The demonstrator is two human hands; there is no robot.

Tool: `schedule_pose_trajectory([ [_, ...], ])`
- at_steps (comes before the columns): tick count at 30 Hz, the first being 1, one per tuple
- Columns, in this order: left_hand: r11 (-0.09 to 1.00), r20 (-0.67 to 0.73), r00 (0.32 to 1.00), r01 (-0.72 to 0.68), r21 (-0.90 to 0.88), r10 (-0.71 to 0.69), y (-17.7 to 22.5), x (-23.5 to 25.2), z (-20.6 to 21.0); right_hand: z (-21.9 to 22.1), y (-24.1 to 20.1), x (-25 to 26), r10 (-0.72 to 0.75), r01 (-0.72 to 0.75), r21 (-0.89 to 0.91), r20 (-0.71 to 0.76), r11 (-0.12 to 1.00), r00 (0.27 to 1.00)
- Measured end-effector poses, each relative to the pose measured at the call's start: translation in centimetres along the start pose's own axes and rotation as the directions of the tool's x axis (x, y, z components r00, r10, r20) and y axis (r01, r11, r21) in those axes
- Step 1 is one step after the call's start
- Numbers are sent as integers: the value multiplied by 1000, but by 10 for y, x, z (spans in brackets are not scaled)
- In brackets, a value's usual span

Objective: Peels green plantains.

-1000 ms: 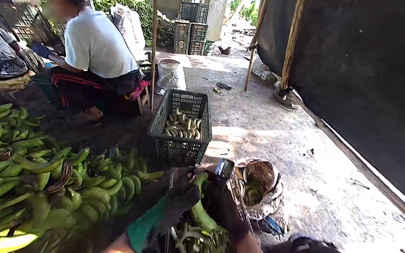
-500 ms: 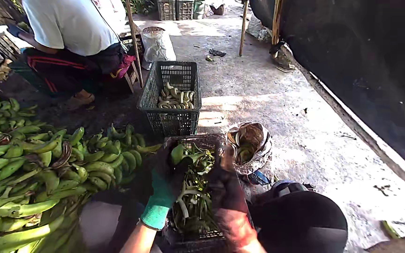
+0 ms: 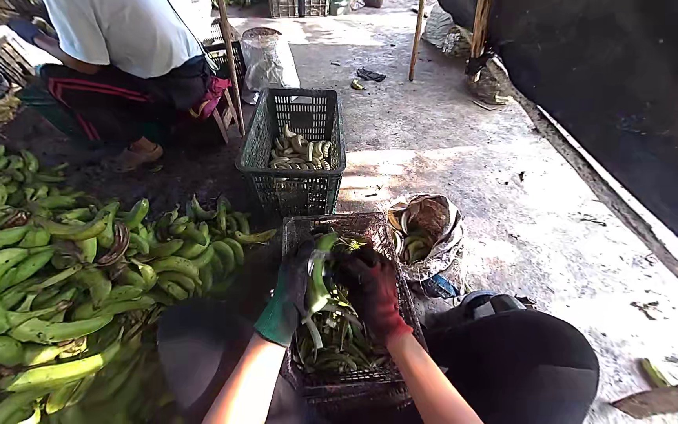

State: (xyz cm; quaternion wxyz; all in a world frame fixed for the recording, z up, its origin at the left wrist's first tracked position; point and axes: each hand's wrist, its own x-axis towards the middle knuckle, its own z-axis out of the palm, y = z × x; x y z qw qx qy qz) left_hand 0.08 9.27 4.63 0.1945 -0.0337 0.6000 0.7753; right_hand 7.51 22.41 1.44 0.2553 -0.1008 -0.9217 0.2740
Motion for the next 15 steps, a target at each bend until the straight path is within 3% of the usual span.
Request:
schedule_pose_trajectory([
  [2,997,-59,998,11,78,-6,-5,-4,3,7,6,25,116,-130,-67,-191,989,975],
  [4,991,-33,998,-44,128,49,-8,-2,-6,-1,15,33,306,-298,89,-83,950,948],
  [7,988,-14,992,-127,84,128,-6,17,-24,0,8,-13,148,-200,287,192,937,970],
  [8,991,24,992,-128,34,127,-5,17,-23,2,1,-29,88,-149,285,217,947,972],
  [10,994,96,991,-87,-63,92,-7,10,-13,6,-5,-25,77,-89,126,99,988,992],
  [12,999,137,991,7,39,-12,-16,-2,-11,0,1,10,133,-135,-27,-79,990,988],
  [15,995,42,999,-12,95,8,-22,-2,-10,-15,17,43,279,-273,101,-52,957,959],
])
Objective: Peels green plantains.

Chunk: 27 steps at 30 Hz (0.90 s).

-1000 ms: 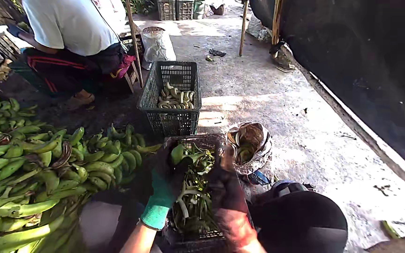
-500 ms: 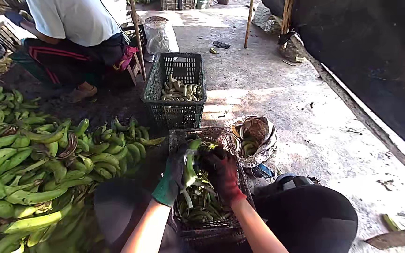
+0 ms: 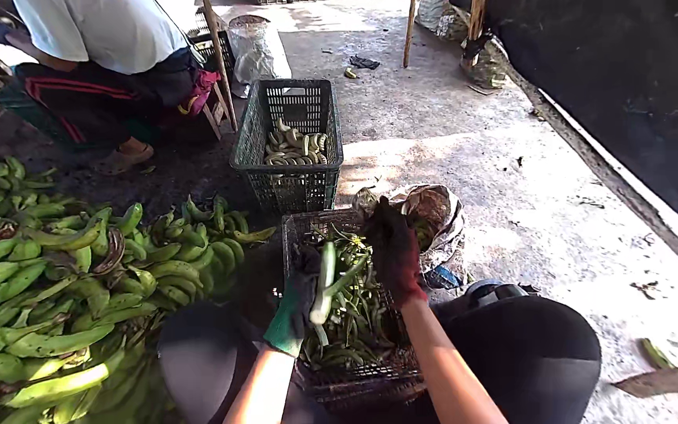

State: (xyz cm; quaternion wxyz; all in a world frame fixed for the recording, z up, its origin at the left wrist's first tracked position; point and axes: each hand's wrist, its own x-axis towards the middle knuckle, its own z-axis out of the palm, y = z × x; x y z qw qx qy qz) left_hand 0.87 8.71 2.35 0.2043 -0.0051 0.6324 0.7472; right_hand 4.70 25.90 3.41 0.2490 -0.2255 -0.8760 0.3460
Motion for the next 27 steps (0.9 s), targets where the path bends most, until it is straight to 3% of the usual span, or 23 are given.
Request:
schedule_pose_trajectory([
  [3,982,-155,978,-114,149,137,4,25,-9,12,2,-58,-125,115,70,164,991,979],
  [5,977,-189,961,-184,104,201,8,33,0,24,7,-95,-230,226,40,140,973,963],
  [7,987,-83,985,-145,72,151,10,24,4,22,2,-79,-228,240,-76,137,968,964],
  [9,979,53,998,-46,199,36,6,12,3,8,-6,-27,-119,159,-183,214,970,970],
  [11,978,114,993,4,210,-29,0,5,8,1,-4,11,-1,47,-165,271,985,963],
  [13,986,-7,1000,-26,163,27,-2,13,12,8,2,6,8,0,-34,243,999,970],
  [15,986,-187,970,-163,-30,155,-7,33,12,23,2,-37,-27,21,28,221,999,975],
  [17,906,-349,885,-385,-177,308,-8,49,17,41,9,-84,-103,92,92,120,992,987],
  [19,854,-475,789,-502,-136,389,-11,52,23,51,21,-92,-114,110,112,36,988,993],
  [21,904,-392,847,-420,-82,359,-11,41,25,38,21,-67,-125,122,51,66,991,990],
  [24,979,-100,975,-194,57,199,1,28,20,10,12,-17,-160,177,-42,269,983,950],
  [27,975,158,987,-35,218,0,10,19,5,3,13,15,-88,152,-79,530,985,843],
])
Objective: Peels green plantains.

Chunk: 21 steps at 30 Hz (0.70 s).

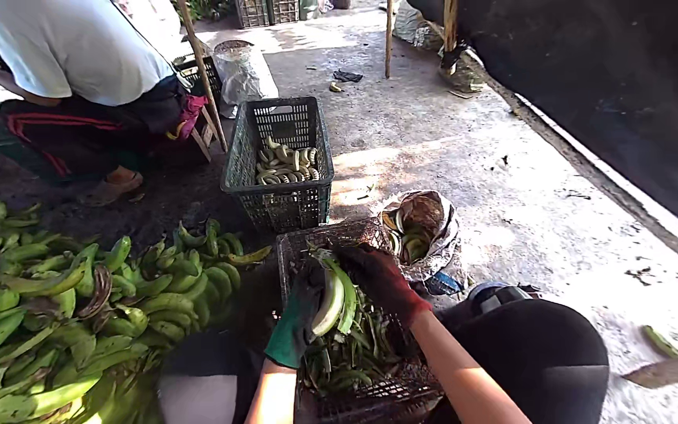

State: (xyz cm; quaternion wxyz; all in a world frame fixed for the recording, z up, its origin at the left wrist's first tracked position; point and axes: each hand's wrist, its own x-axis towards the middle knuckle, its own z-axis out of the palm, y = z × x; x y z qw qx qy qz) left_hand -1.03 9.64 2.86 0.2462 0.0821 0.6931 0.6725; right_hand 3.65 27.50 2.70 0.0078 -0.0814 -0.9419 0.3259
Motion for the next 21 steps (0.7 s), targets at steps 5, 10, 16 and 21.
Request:
schedule_pose_trajectory([
  [5,1000,214,977,-6,6,4,-5,-17,-20,18,24,12,65,-74,107,88,991,994],
  [10,695,-197,967,-30,-719,-162,-13,20,-7,58,-9,-44,-34,55,65,-292,996,956],
  [16,649,110,982,185,-738,-154,-9,11,-1,52,-13,-49,-177,155,-86,-430,984,885],
  [21,897,-200,974,4,-443,-104,0,10,5,38,-26,-37,-87,55,-111,-311,992,947],
])
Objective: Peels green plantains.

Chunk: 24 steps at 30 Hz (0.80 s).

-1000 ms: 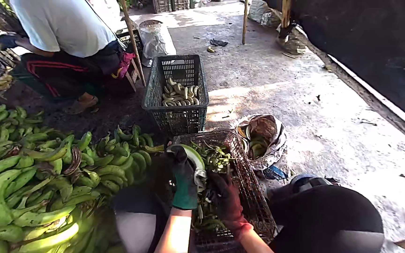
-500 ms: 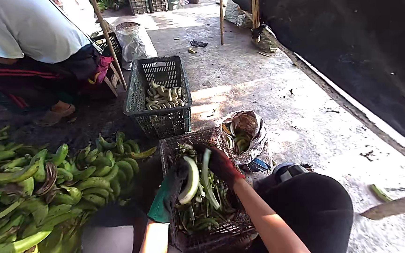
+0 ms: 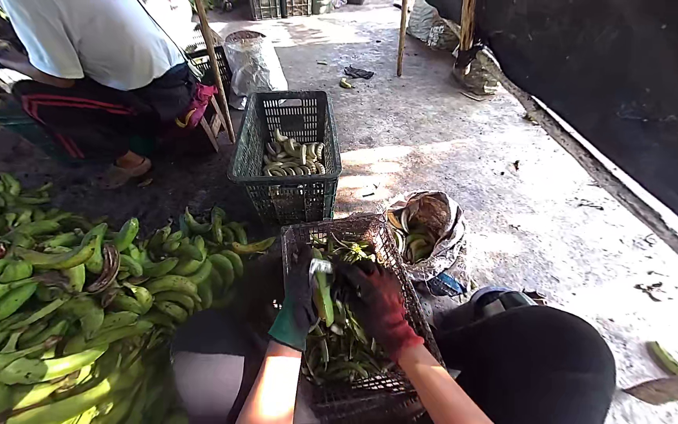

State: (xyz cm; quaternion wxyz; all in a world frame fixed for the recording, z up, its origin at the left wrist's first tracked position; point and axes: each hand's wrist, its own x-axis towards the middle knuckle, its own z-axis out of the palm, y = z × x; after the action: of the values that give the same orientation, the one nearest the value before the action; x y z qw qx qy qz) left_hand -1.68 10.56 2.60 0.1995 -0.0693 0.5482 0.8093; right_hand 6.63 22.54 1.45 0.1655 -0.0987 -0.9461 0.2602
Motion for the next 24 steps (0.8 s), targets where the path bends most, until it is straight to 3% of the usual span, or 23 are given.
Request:
schedule_pose_trajectory([
  [3,987,112,994,-9,158,-9,6,-16,-4,-6,12,26,263,-331,134,367,934,892],
  [5,995,206,978,17,103,-38,6,-10,-14,-5,27,28,308,-426,260,393,866,866],
  [7,990,181,982,80,-118,-57,2,8,-21,-6,27,16,272,-359,312,289,880,918],
  [9,945,190,978,141,-297,-86,-1,17,-32,1,21,-14,88,-129,247,170,960,982],
  [11,942,211,976,124,-311,-59,4,17,-34,14,14,-34,-166,168,170,-28,971,986],
  [12,950,233,971,126,-286,-58,6,14,-33,20,11,-35,-236,246,123,-90,961,968],
  [14,961,282,956,154,-231,-85,-1,10,-32,25,5,-26,-149,154,164,-43,974,988],
  [16,957,300,948,177,-231,-103,-5,6,-31,34,9,-6,109,-127,286,79,950,991],
  [18,939,295,950,189,-286,-102,-1,2,-30,41,20,8,291,-326,466,149,822,945],
  [19,925,287,951,204,-321,-110,4,0,-29,40,25,9,312,-335,581,143,742,939],
  [21,919,261,958,209,-335,-122,8,5,-31,29,29,0,255,-272,691,130,670,958],
  [24,983,175,983,81,-167,-51,-2,19,-39,11,29,-24,-28,-75,600,160,796,987],
])
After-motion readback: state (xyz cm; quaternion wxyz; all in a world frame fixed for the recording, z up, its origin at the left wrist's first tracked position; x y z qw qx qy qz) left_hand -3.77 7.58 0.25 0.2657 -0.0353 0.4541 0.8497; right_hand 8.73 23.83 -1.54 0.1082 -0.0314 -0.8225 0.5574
